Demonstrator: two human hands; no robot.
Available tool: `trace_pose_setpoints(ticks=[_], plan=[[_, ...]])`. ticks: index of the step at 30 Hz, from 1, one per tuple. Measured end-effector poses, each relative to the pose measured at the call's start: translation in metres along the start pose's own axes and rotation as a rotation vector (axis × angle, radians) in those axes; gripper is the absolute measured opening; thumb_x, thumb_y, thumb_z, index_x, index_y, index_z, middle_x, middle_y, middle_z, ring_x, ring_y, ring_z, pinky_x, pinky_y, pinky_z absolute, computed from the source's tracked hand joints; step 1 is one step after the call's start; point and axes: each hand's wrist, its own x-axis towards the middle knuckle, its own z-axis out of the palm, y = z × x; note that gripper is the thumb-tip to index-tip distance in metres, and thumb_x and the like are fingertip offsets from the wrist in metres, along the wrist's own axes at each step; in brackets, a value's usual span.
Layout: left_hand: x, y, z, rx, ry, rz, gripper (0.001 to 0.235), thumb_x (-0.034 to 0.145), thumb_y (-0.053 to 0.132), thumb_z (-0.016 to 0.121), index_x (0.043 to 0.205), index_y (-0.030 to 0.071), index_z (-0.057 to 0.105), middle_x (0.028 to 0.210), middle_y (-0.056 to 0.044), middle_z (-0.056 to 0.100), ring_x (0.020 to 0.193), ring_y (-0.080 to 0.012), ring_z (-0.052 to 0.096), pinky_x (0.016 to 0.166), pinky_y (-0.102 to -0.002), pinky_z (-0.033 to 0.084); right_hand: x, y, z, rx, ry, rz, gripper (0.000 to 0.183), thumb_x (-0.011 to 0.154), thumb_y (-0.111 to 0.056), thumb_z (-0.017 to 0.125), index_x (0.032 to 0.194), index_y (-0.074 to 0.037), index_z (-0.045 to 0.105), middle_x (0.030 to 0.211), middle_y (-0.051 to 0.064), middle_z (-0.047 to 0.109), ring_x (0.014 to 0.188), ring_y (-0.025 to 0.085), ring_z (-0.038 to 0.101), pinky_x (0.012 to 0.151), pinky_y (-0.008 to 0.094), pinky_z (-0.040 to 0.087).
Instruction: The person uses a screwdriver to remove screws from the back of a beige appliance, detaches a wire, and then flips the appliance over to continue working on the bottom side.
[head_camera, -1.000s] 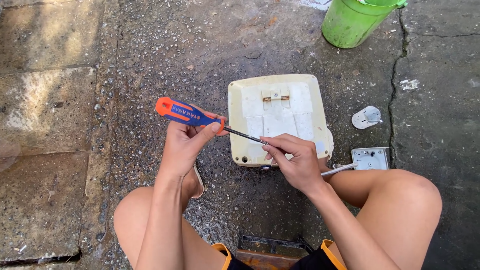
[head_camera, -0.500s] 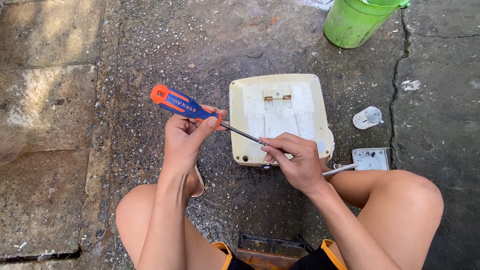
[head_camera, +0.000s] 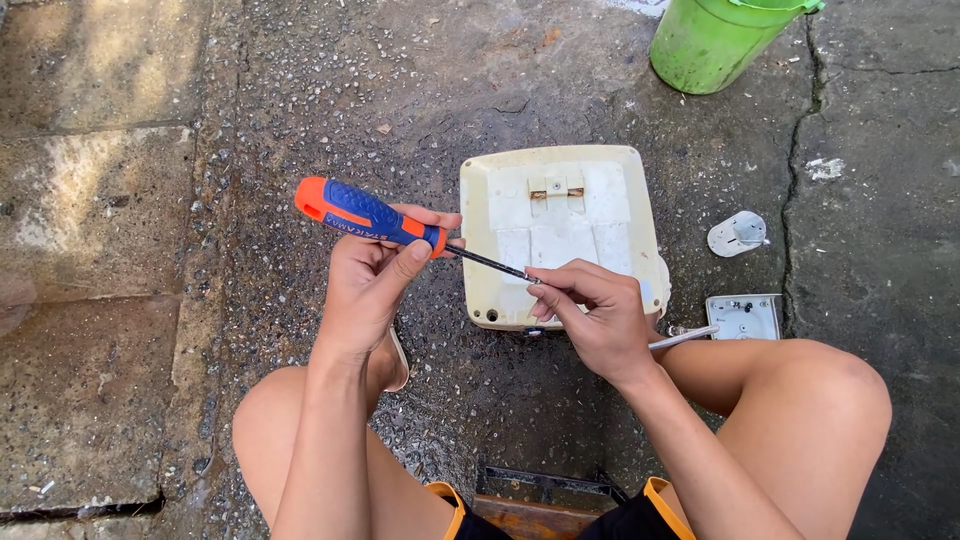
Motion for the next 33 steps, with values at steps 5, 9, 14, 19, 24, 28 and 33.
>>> trace_pose_setpoints(ticks=[5,9,14,19,24,28,33], plan=[[0.006,-0.006,-0.007,0.029,0.035,0.040,0.028,0.098,0.013,0.066,0.116,-0.007,0.062,0.114,-0.029,0.072,0.104,-0.0352,0.074,0.095,-0.045,0.060,0.000,0.004,-0.005,-0.023,0.020,0.008,0.018,0.089,0.007,0.073,0.105,0.002,0.078,0.074,0.015,0.074,0.063,0.018,0.075,0.060,0.031,0.064],[0.015,-0.001,-0.013,-0.056,0.265,0.089,0.030,0.101,0.022,0.064,0.118,-0.002,0.058,0.110,-0.022,0.072,0.089,-0.0230,0.077,0.094,-0.037,0.065,-0.002,0.005,-0.038,-0.063,0.110,0.133,0.017,0.093,0.007,0.068,0.109,0.004,0.076,0.076,0.018,0.074,0.064,0.020,0.073,0.060,0.034,0.065],[0.022,-0.012,0.003,0.082,0.317,0.035,0.026,0.104,0.019,0.062,0.120,-0.001,0.057,0.112,-0.018,0.072,0.088,-0.0190,0.076,0.092,-0.031,0.065,-0.012,-0.028,-0.140,-0.168,0.220,0.192,0.020,0.107,0.004,0.052,0.118,0.006,0.069,0.087,0.021,0.073,0.073,0.025,0.073,0.068,0.037,0.064],[0.025,-0.024,0.018,0.224,0.301,-0.160,0.021,0.106,0.013,0.058,0.124,0.001,0.059,0.117,-0.012,0.071,0.095,-0.0165,0.071,0.090,-0.025,0.060,-0.047,-0.024,-0.250,-0.374,0.557,0.269,0.007,0.119,-0.002,0.061,0.125,-0.004,0.062,0.126,0.008,0.069,0.111,0.013,0.069,0.090,0.022,0.060],[0.025,-0.046,0.023,0.330,0.303,-0.248,0.019,0.110,0.014,0.055,0.125,0.002,0.057,0.121,-0.010,0.069,0.095,-0.0142,0.068,0.090,-0.024,0.059,-0.110,0.091,-0.321,-0.293,0.774,0.525,0.018,0.103,-0.005,0.067,0.120,-0.008,0.071,0.109,0.001,0.071,0.088,0.006,0.063,0.073,0.019,0.054],[0.028,-0.067,0.020,0.388,0.302,-0.317,0.019,0.115,0.010,0.050,0.131,-0.001,0.054,0.128,-0.014,0.067,0.100,-0.0161,0.066,0.094,-0.024,0.058,-0.175,0.196,-0.335,0.222,0.936,0.822,0.025,0.101,-0.008,0.061,0.124,-0.002,0.068,0.103,0.007,0.069,0.084,0.012,0.064,0.069,0.023,0.054],[0.036,-0.095,0.019,0.433,0.250,-0.338,0.021,0.117,0.007,0.046,0.136,-0.002,0.050,0.134,-0.020,0.063,0.102,-0.0196,0.063,0.094,-0.028,0.055,-0.238,0.319,-0.348,0.434,1.096,1.039,0.026,0.101,-0.005,0.057,0.124,0.000,0.066,0.097,0.012,0.071,0.077,0.015,0.064,0.070,0.025,0.055]])
